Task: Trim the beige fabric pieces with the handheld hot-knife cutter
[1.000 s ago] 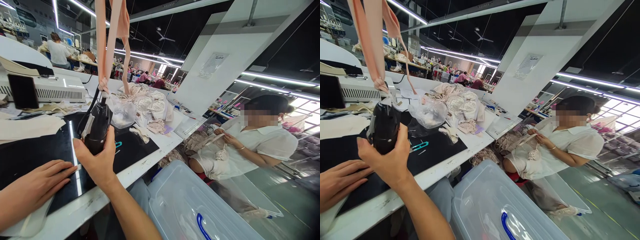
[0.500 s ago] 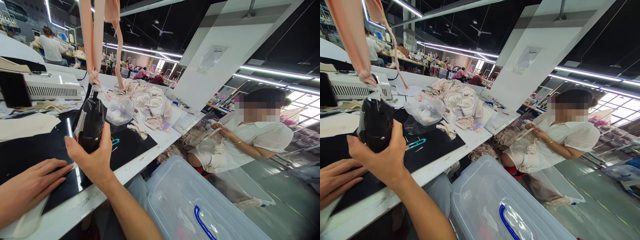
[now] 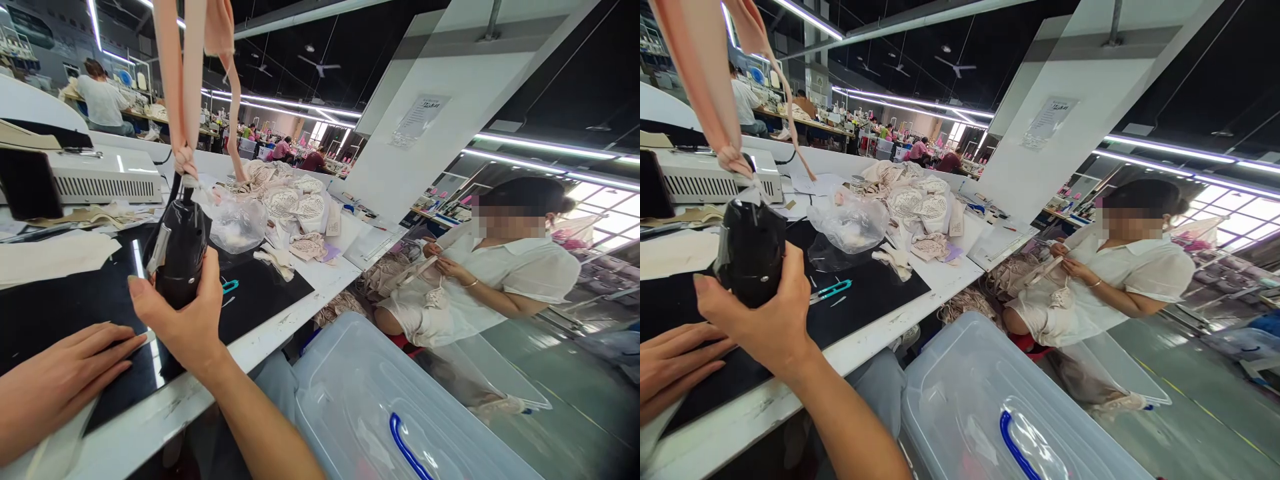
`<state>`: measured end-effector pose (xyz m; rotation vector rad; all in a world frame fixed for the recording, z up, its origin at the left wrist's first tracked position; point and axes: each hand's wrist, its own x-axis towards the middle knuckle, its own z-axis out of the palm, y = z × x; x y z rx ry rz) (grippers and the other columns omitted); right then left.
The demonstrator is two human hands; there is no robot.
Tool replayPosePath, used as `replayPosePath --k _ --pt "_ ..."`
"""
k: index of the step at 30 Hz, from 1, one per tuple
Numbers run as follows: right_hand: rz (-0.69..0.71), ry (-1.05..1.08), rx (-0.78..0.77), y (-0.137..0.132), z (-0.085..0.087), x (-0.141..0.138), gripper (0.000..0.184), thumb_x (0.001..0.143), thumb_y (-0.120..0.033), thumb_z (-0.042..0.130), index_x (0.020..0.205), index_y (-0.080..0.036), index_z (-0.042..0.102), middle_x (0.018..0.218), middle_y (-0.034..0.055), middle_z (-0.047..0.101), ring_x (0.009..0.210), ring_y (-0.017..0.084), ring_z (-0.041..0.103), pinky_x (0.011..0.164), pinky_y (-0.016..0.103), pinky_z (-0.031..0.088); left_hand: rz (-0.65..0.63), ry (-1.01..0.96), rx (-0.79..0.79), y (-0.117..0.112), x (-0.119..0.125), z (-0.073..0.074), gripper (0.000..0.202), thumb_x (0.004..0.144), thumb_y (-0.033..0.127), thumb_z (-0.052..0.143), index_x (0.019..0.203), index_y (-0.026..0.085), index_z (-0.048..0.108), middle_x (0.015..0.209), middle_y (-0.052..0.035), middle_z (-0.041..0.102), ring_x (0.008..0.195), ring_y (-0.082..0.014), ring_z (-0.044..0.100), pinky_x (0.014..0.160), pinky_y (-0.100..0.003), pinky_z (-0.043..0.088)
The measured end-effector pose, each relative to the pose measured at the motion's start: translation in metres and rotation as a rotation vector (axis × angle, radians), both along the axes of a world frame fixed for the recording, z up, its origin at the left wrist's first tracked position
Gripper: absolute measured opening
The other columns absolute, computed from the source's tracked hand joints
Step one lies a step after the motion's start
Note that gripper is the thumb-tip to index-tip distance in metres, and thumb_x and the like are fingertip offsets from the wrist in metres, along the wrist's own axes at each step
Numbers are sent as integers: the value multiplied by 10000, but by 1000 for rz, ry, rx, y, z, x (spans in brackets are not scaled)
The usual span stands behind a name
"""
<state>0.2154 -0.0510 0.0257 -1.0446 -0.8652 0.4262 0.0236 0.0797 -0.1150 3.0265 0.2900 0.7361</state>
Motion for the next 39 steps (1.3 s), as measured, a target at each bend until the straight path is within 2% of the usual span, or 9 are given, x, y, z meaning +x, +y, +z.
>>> replayPosePath --k 7,10,13,16,19,21,23,29,39 --pt "1 -14 -17 -1 -1 0 451 730 -493 865 1007 -338 544 841 -51 651 719 204 590 716 353 547 -50 20 27 -2 0 3 610 1201 225 439 1682 579 559 1415 86 807 1286 -229 786 1205 -399 647" --pt "-17 -22 -11 0 -2 0 457 735 -500 879 998 -336 543 848 -49 659 729 201 598 721 351 561 -47 31 51 2 -1 -2 590 1193 220 454 1656 546 619 1427 75 807 1296 -237 781 1192 -411 655" --pt "-45 -45 -3 1 -3 3 442 744 -485 883 1000 -329 558 847 -50 680 725 192 614 722 343 574 -60 22 34 3 2 -3 562 1182 182 455 1565 480 737 1400 62 813 1283 -221 783 1189 -370 641" --pt "-56 -64 -10 -1 -2 6 428 755 -484 894 990 -319 576 808 -58 695 680 179 624 673 321 577 -81 1 10 -7 9 12 495 1203 182 440 1445 372 827 1301 24 824 1188 -185 802 1152 -291 630" --pt "-93 -80 10 -6 0 11 381 779 -450 891 977 -303 601 754 -70 703 622 171 649 616 305 590 -123 31 44 -26 17 41 427 1224 196 441 1357 239 845 1192 -48 833 1108 -198 805 1048 -283 654" --pt "-214 -116 19 -6 -1 19 380 777 -432 910 987 -290 628 793 -61 727 638 174 668 615 312 596 -115 45 51 -35 24 57 362 1215 184 485 1346 174 823 1160 -87 826 1059 -213 792 1027 -314 653" --pt "-283 -163 34 -2 -6 28 393 789 -435 946 976 -278 639 797 -49 750 654 179 691 651 326 601 -137 64 45 -37 30 62 282 1197 208 570 1332 133 806 1148 -99 811 1040 -217 778 1021 -314 645" --pt "-185 -121 209 13 -11 36 400 836 -379 1000 991 -266 649 784 -61 750 556 168 689 587 328 611 -110 78 62 -36 30 56 270 1199 279 625 1373 127 764 1206 -99 801 1102 -234 761 1089 -331 599" --pt "-149 -88 245 28 -17 33 456 857 -488 1033 1020 -254 678 811 -55 762 566 145 687 543 295 613 -73 92 94 -42 32 59 240 1200 305 640 1324 132 750 1184 -91 782 1063 -223 740 1058 -323 586"
